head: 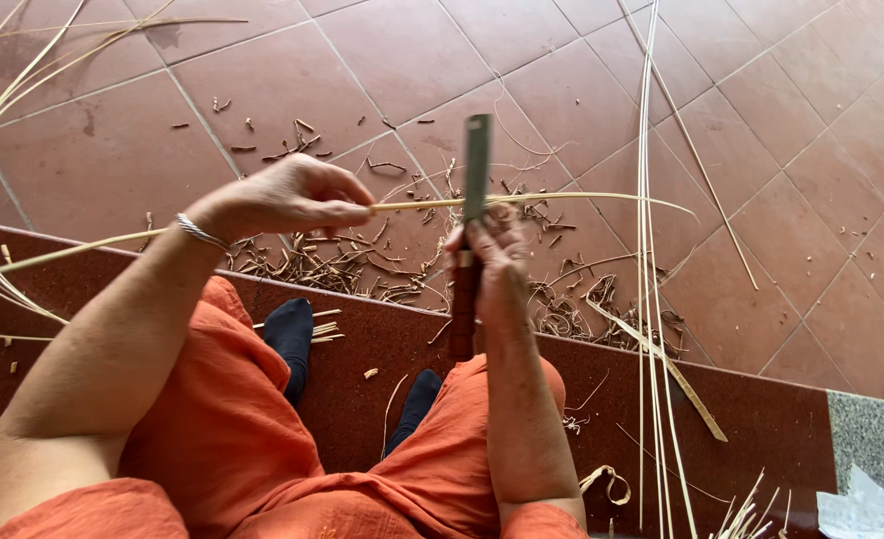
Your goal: The person sits on a tiled floor and uses a machete to shave thin strips from bamboo rods. They hold the rod with the left hand and draw the blade along its length to remove the outer layer, producing fine shavings that accumulate on the floor.
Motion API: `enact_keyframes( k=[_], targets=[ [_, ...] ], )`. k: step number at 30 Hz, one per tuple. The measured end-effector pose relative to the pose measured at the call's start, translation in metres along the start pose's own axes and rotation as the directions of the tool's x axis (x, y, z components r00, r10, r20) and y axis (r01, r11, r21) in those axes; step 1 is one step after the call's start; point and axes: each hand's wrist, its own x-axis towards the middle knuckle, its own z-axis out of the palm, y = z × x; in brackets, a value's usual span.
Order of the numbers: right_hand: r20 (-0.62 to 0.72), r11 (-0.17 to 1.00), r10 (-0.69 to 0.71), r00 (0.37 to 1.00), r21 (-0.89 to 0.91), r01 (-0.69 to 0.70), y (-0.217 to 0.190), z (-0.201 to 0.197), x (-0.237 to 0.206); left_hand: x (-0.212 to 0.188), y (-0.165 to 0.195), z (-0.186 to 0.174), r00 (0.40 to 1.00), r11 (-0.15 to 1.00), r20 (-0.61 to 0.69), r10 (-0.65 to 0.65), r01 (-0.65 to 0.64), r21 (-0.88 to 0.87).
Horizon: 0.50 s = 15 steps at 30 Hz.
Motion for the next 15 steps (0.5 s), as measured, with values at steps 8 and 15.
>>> enact_keyframes(
  k=[8,15],
  targets=[
    [0.112,0.981,0.141,0.984,0.118,-0.154,0.017,0.028,-0.006,0.018,0.003,0.034,0.997,0.998,-0.038,0.068,-0.068,-0.017],
    [-0.026,0.975,0.007,1.000,0.222,-0.001,0.000,-0.026,0.012,0.004,-0.003,0.010,0.998,0.996,-0.009,-0.064,0.064,-0.065]
  ],
)
